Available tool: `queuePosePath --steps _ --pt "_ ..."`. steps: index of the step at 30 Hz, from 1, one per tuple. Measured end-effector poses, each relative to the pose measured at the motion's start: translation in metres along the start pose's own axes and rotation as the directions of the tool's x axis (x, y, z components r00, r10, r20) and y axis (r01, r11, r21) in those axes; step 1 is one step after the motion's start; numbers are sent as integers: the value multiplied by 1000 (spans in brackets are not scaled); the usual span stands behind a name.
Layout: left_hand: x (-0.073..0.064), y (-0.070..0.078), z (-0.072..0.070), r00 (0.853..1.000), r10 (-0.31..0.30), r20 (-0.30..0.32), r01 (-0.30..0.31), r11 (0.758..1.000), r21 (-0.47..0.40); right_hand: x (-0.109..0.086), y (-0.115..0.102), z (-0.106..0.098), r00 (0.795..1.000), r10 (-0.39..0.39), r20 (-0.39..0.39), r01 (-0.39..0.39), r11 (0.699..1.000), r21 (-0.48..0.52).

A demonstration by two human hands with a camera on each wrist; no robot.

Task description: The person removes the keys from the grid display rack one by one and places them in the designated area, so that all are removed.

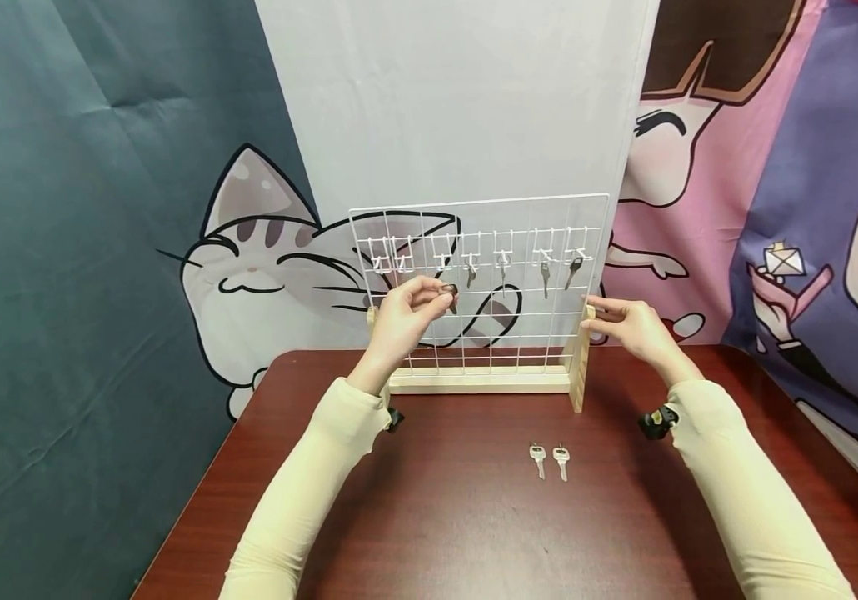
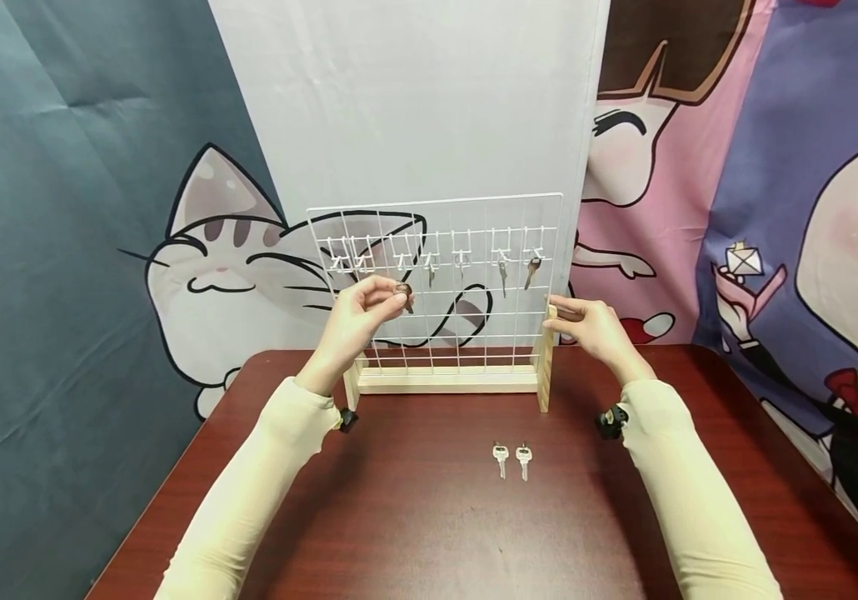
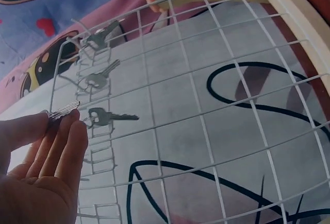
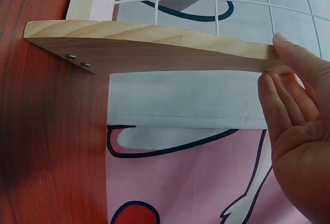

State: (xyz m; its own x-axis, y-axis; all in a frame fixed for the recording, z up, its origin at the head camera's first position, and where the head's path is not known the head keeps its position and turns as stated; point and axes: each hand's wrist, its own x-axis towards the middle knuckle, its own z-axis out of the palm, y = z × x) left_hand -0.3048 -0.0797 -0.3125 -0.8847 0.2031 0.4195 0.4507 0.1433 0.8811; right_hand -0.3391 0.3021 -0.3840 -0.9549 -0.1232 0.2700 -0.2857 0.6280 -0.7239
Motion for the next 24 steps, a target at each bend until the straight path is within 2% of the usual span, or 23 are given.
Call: queuePosePath --steps 6,11,17,24 --pt "-5 -9 2 999 -28 41 25 996 83 0 0 0 1000 -2 0 2 1000 -11" --pt "-11 -17 3 997 -45 68 34 986 163 0 -1 0 1000 1 4 -1 999 32" --pt "-17 -25 9 992 -49 114 31 987 160 -1 -2 0 1000 10 7 -10 999 45" --pt "-24 -39 23 983 -69 170 30 975 222 -1 -4 -1 1000 14 5 -14 1000 -3"
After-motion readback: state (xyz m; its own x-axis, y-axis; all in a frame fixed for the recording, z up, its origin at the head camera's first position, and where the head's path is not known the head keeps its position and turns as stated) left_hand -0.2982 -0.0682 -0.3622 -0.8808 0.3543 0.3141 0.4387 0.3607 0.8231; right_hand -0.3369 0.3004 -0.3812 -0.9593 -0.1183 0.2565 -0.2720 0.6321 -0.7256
